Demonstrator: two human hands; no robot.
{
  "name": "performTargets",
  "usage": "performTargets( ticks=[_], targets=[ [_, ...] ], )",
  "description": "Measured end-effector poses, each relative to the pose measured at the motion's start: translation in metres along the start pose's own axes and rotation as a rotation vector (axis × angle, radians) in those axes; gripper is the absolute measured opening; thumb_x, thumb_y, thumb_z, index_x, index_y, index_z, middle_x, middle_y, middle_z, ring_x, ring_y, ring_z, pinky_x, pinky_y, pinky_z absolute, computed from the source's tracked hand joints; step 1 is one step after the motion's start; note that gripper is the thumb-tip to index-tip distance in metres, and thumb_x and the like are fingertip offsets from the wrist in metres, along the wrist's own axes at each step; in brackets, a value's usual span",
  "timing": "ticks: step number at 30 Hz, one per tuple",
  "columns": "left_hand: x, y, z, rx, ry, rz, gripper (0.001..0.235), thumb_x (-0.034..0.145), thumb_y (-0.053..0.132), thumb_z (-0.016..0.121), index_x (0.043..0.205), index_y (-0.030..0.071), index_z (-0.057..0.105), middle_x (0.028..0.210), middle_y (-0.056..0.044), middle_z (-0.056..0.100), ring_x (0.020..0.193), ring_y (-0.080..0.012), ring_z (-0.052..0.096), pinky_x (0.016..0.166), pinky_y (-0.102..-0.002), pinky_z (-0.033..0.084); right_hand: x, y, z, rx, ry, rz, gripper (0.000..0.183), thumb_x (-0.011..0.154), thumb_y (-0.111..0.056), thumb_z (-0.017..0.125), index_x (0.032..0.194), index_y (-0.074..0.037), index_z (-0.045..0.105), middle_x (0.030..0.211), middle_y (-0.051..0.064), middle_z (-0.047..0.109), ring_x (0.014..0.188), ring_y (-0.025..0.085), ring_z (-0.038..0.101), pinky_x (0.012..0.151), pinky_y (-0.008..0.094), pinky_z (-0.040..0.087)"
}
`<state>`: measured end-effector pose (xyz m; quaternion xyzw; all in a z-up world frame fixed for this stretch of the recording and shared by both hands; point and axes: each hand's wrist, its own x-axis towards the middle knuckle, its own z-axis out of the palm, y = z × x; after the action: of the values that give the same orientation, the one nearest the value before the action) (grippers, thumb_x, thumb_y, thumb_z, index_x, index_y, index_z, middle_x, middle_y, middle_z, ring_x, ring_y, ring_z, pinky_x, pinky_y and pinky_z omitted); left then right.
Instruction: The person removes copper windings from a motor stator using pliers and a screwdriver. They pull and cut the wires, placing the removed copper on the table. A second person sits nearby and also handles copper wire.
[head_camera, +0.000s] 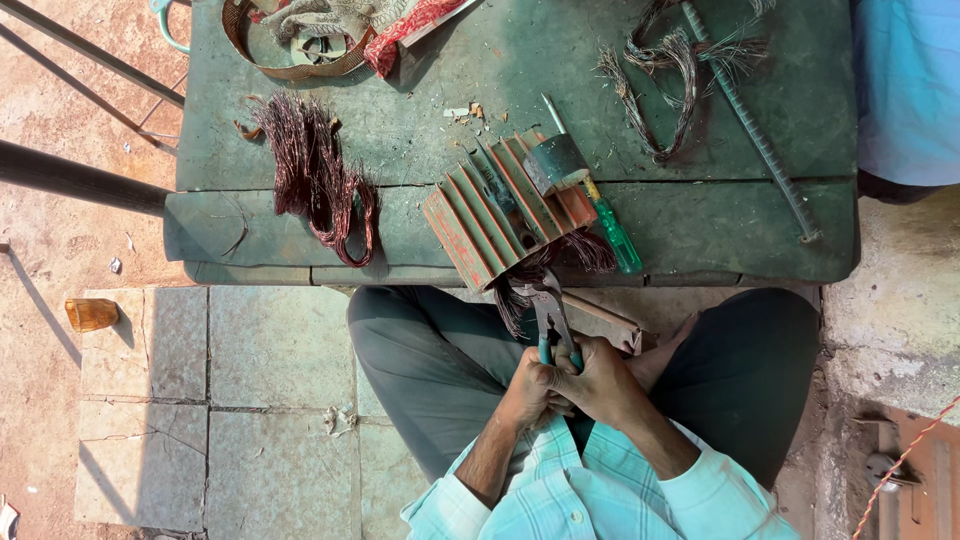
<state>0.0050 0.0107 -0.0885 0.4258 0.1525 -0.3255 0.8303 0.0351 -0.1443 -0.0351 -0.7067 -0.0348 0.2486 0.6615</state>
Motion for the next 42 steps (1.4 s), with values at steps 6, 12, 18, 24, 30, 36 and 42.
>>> performTargets(
  ticks=[6,12,18,24,30,36,42],
  targets=[
    [0.001,0.003,-0.003,-0.080,-0.037,0.010,0.039,0.102,0.034,0.070,0.078,0.006,0.058,0.056,0.002,0.046,0.043,-0.0062,0.040,0.039,-0.024,0.034,0.004,0.002,0.005,-0.009,0.039,-0.038,0.068,0.079,-0.066,0.076,0.063,-0.013,0.037,0.055,-0.004,0.038,0.051,0.006,0.041,0.044,0.027,0.040],
    [0.004,0.003,-0.008,-0.064,-0.019,0.004,0.033,0.102,0.024,0.067,0.076,0.005,0.057,0.056,0.001,0.046,0.042,-0.0071,0.038,0.039,-0.024,0.029,0.004,0.006,0.012,-0.056,0.112,-0.126,0.070,0.081,-0.066,0.075,0.061,-0.011,0.037,0.055,-0.003,0.039,0.051,0.007,0.041,0.044,0.029,0.039],
    [0.003,0.007,-0.007,-0.045,-0.052,0.048,0.032,0.099,0.024,0.067,0.077,0.003,0.058,0.057,-0.002,0.050,0.043,-0.0091,0.042,0.039,-0.025,0.031,0.004,0.005,0.012,-0.140,0.115,0.003,0.072,0.074,-0.070,0.074,0.059,-0.010,0.037,0.051,0.000,0.040,0.049,0.010,0.046,0.045,0.031,0.041],
    [0.005,0.008,-0.008,0.021,-0.034,0.042,0.035,0.101,0.027,0.066,0.075,0.004,0.058,0.056,-0.003,0.051,0.040,-0.0104,0.044,0.037,-0.026,0.034,0.002,0.001,0.011,-0.142,0.152,-0.114,0.069,0.078,-0.071,0.073,0.065,-0.010,0.043,0.057,-0.001,0.042,0.053,0.010,0.048,0.048,0.031,0.044],
    [0.005,0.008,-0.004,-0.048,-0.063,0.038,0.028,0.102,0.017,0.066,0.079,0.002,0.061,0.060,-0.001,0.052,0.044,-0.0068,0.043,0.039,-0.022,0.031,-0.001,-0.008,0.007,-0.180,0.135,-0.004,0.066,0.073,-0.071,0.072,0.078,-0.007,0.056,0.056,-0.002,0.044,0.051,0.010,0.052,0.047,0.030,0.050],
    [0.004,0.012,-0.003,0.039,-0.057,0.058,0.022,0.100,0.015,0.065,0.082,0.001,0.062,0.063,-0.005,0.057,0.045,-0.0089,0.047,0.039,-0.023,0.036,-0.003,-0.012,0.005,-0.183,0.143,-0.026,0.069,0.072,-0.071,0.074,0.075,-0.004,0.056,0.057,-0.001,0.043,0.053,0.010,0.049,0.048,0.030,0.050],
    [0.008,0.004,-0.006,-0.038,-0.074,0.028,0.022,0.098,0.017,0.067,0.082,0.001,0.064,0.063,-0.005,0.059,0.044,-0.0093,0.049,0.040,-0.025,0.040,-0.005,-0.032,0.003,-0.257,0.155,-0.044,0.068,0.075,-0.067,0.075,0.069,-0.003,0.052,0.059,-0.001,0.041,0.055,0.013,0.046,0.050,0.033,0.046]
  ],
)
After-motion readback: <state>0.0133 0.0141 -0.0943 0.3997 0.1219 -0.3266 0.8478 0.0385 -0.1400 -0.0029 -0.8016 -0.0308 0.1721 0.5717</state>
